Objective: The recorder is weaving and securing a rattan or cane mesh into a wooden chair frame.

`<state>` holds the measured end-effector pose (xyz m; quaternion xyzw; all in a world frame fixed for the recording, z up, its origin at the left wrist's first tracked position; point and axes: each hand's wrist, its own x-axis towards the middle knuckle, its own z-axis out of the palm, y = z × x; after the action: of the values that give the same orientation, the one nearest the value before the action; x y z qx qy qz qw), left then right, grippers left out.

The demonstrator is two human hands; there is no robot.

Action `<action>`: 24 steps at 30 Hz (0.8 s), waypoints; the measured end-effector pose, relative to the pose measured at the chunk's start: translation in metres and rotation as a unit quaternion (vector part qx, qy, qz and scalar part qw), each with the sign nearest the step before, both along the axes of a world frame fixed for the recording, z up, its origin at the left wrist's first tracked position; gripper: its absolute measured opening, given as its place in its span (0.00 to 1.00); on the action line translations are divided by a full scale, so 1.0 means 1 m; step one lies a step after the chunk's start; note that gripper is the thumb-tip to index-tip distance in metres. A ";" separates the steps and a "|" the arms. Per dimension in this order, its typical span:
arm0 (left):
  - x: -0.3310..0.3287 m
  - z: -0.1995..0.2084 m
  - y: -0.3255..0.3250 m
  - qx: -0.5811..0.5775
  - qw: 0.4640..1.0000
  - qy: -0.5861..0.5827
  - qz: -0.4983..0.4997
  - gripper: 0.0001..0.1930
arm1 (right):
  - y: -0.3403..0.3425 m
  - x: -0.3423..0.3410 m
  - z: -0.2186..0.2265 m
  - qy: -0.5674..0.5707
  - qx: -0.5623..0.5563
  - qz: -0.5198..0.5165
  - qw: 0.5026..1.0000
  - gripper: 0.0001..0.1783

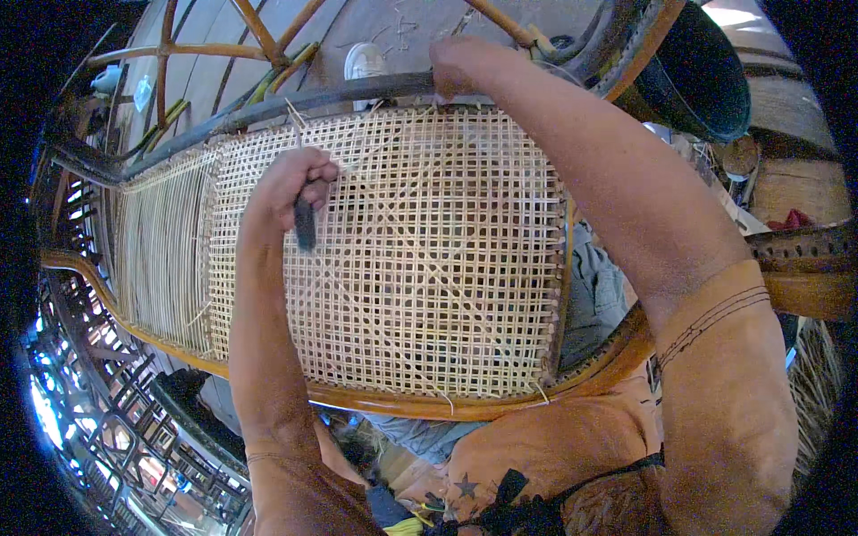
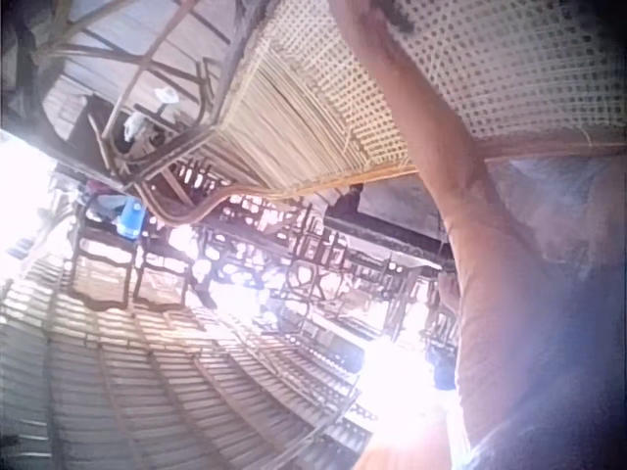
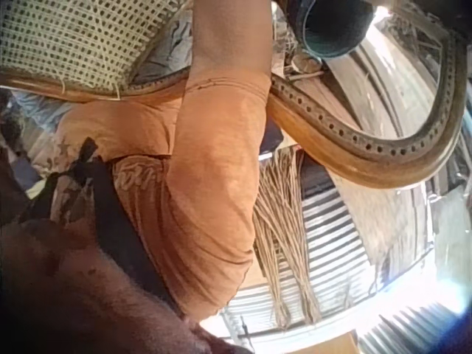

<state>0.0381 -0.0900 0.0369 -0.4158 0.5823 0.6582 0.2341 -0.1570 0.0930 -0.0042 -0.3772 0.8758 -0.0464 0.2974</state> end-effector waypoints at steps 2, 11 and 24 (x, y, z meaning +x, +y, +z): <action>0.009 0.008 0.001 0.004 1.000 0.017 0.021 0.11 | -0.004 -0.003 0.009 -0.005 0.027 0.022 0.999 0.21; 0.027 0.025 0.019 -0.109 0.990 0.030 -0.087 0.10 | -0.008 0.003 0.005 0.023 0.000 0.040 0.999 0.22; 0.162 0.094 -0.031 -0.202 0.977 -0.068 -0.011 0.09 | -0.013 0.008 0.013 0.024 0.035 0.025 0.999 0.25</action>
<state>0.1999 -0.1206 0.1310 -0.4921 0.6902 0.4947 0.1916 -0.1495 0.0795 0.0085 -0.3897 0.8740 0.0008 0.2902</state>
